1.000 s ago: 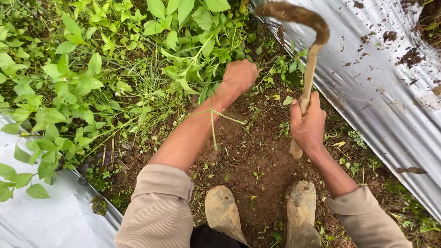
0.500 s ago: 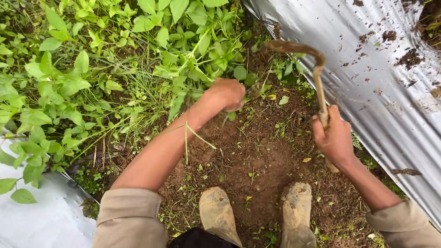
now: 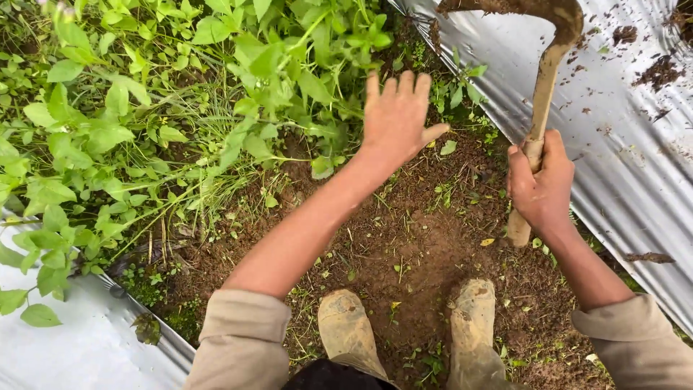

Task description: Removing weeds from a garden path using a hand hoe and manual pulling.

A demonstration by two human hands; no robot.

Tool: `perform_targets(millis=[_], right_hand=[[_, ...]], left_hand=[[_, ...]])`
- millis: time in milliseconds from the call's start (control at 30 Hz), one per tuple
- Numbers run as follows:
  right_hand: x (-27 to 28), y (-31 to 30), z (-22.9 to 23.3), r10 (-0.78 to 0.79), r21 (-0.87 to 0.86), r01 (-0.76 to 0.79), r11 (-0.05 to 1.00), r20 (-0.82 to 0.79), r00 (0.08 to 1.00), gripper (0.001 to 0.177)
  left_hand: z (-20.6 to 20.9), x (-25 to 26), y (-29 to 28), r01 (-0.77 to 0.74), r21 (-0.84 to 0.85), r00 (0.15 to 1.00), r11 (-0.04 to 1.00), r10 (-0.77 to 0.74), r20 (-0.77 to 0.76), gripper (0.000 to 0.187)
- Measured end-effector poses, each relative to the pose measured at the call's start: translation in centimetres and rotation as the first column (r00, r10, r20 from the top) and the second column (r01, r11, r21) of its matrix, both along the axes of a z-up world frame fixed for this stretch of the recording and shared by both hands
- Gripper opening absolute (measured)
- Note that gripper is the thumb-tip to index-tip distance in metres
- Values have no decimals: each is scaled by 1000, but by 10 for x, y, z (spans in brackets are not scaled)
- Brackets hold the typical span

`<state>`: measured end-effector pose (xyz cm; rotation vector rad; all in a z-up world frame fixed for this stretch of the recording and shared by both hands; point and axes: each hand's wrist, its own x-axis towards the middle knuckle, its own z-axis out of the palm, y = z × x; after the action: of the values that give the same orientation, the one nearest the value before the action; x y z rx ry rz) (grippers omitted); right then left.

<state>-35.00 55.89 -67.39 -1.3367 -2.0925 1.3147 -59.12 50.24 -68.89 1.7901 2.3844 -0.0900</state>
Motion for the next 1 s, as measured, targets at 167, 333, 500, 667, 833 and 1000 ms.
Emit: perform_targets(millis=[167,333,500,667,833,1000], right_hand=[[5,-13,3,-32,-26,31,999,-22,999,21],[22,-15,-10,-84,-58,84,995,-10,996,22],[21,-14,-18,-112,-78,113,991,14,994,19],[17,-15,-39,-16,20,18,1000,-101,995,3],[-19,-29,-22,-50,-142,46,989,-27,998,20],[-35,-33,-24,-80,-165,64,984,-95,992,20]], left_hand=[[-47,18,59,57,177,987,983,-29,-158,78],[-74,16,82,126,184,982,975,-96,-165,12],[-74,-9,62,100,-60,994,993,-103,-42,15],[-63,-50,3,-35,-24,970,999,39,239,22],[-18,-52,-2,90,63,996,994,-90,0,72],[-58,-76,38,5,-106,856,994,-59,-514,73]])
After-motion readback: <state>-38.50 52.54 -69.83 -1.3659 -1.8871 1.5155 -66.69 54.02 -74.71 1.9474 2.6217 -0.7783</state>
